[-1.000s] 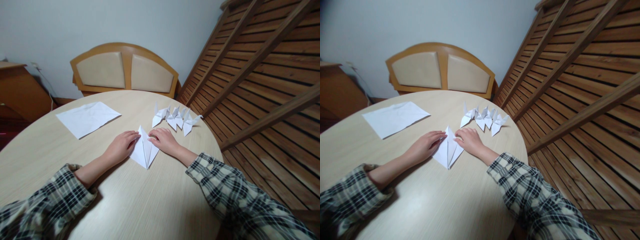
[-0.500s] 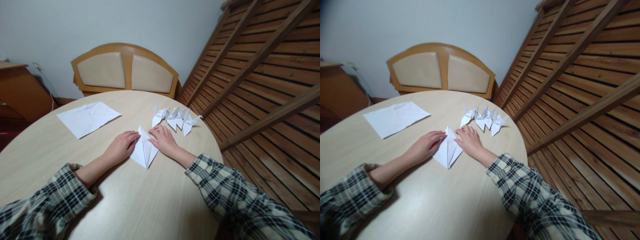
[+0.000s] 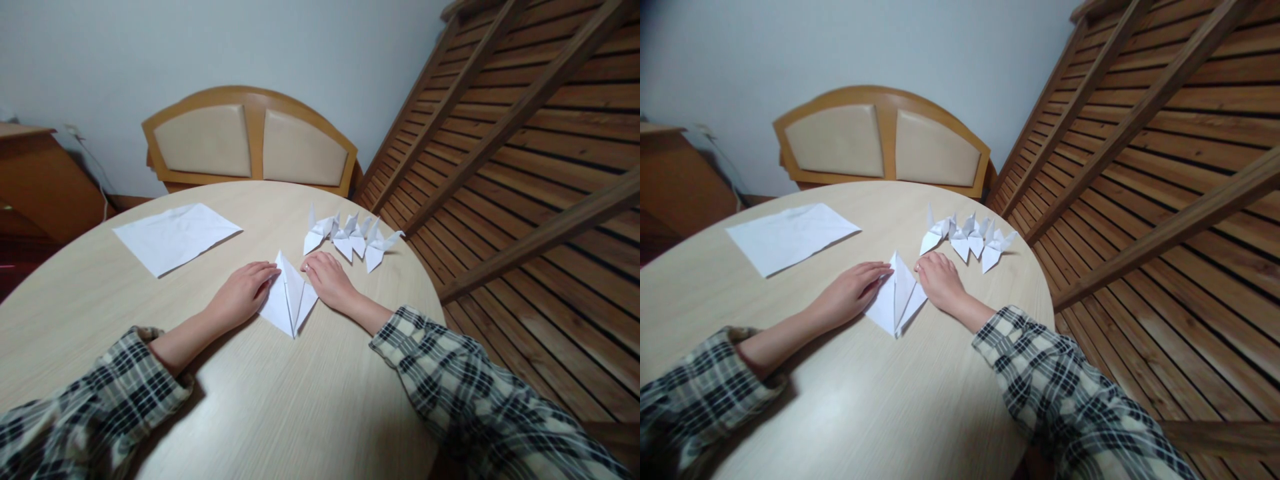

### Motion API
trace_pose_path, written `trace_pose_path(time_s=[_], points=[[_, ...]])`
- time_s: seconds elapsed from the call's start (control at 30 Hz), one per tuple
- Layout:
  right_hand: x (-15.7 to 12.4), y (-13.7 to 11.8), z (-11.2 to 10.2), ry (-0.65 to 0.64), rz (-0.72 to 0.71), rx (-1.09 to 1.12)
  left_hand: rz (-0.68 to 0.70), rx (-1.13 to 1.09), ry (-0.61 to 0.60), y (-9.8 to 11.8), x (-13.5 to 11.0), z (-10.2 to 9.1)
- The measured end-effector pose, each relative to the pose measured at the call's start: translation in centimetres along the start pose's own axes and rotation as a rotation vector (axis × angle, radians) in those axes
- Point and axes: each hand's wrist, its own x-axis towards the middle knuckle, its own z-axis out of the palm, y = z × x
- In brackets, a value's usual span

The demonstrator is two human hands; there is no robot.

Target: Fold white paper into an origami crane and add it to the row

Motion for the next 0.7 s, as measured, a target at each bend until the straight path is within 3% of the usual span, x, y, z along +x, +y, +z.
trace_pose_path(time_s=[0.5,0.7], points=[[0.0,-1.0,0.0,0.040,-0.065,0.276,-0.095,0.076,0.020,0.4,-0.3,0.3],[-0.2,-1.5,-0.2,0.000,0.017,0.458,-0.093,-0.011,0.084,0.7,-0.3,-0.1]])
